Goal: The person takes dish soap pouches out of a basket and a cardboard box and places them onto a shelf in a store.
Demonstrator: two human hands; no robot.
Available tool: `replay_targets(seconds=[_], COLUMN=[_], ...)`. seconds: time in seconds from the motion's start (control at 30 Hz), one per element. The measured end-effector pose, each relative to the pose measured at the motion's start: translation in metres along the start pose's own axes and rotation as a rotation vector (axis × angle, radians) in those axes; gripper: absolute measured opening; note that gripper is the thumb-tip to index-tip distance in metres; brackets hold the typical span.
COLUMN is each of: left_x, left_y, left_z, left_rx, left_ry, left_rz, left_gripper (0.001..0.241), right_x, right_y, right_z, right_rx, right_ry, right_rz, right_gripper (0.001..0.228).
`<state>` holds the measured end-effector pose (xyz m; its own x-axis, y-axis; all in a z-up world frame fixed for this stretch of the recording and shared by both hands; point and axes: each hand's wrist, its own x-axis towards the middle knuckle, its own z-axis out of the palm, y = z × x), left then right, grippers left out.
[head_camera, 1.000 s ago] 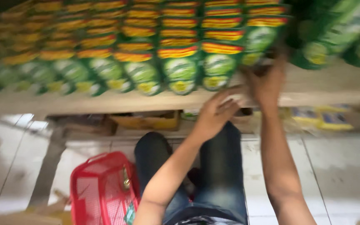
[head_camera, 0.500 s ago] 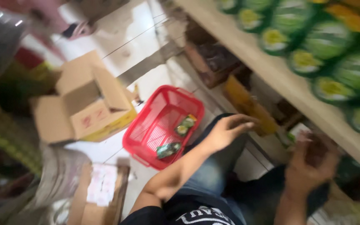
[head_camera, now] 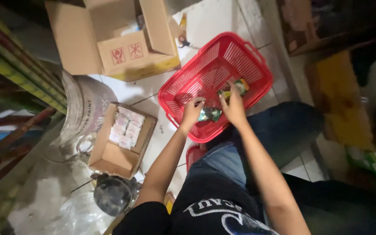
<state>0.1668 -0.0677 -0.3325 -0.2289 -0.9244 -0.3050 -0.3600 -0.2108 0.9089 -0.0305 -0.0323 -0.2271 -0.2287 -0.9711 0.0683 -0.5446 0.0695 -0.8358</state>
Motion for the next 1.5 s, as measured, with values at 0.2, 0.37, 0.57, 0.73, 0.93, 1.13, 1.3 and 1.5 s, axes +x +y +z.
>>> replay_targets(seconds=[0.2,0.37,0.57,0.73,0.93,1.13,1.3,1.5], left_x=[0.030,0.053,0.053,0.047,0.052,0.053,0.055,0.061], left_y=[-0.040,-0.039,-0.035,-0.047,-0.042,-0.047,-0.067,-0.074], left_z=[0.006,0.029,0.060,0.041,0.029,0.026,0.020,-0.011], left_rx=[0.245,0.386,0.691,0.748,0.935,1.026,1.059,0.540], left_ry=[0.029,-0.202,-0.302,-0.291,-0.251,-0.204,-0.369,-0.386], left_rz=[0.002,-0.008,-0.093,-0.281,-0.261,-0.146,-0.185,-0.202], left_gripper=[0.042,0.045,0.066,0.083,0.078,0.042,0.027,0.044], right_x=[-0.024,-0.012,-0.009,-0.010,-0.014,-0.015,-0.013,-0.010], right_y=[0.111,0.095,0.069,0.069,0.073,0.081,0.075,0.073], right_z=[0.061,0.037,0.033,0.027,0.031,0.032,0.032,0.026], right_rx=[-0.190,-0.012,0.006,0.055,0.059,0.071,0.047,0.042], right_ry=[-0.149,-0.185,-0.145,-0.131,-0.150,-0.101,-0.103,-0.060], right_rz=[-0.090,0.383,0.245,0.342,0.391,0.346,0.419,0.357], right_gripper=[0.085,0.076,0.076,0.072,0.072,0.066,0.062,0.055])
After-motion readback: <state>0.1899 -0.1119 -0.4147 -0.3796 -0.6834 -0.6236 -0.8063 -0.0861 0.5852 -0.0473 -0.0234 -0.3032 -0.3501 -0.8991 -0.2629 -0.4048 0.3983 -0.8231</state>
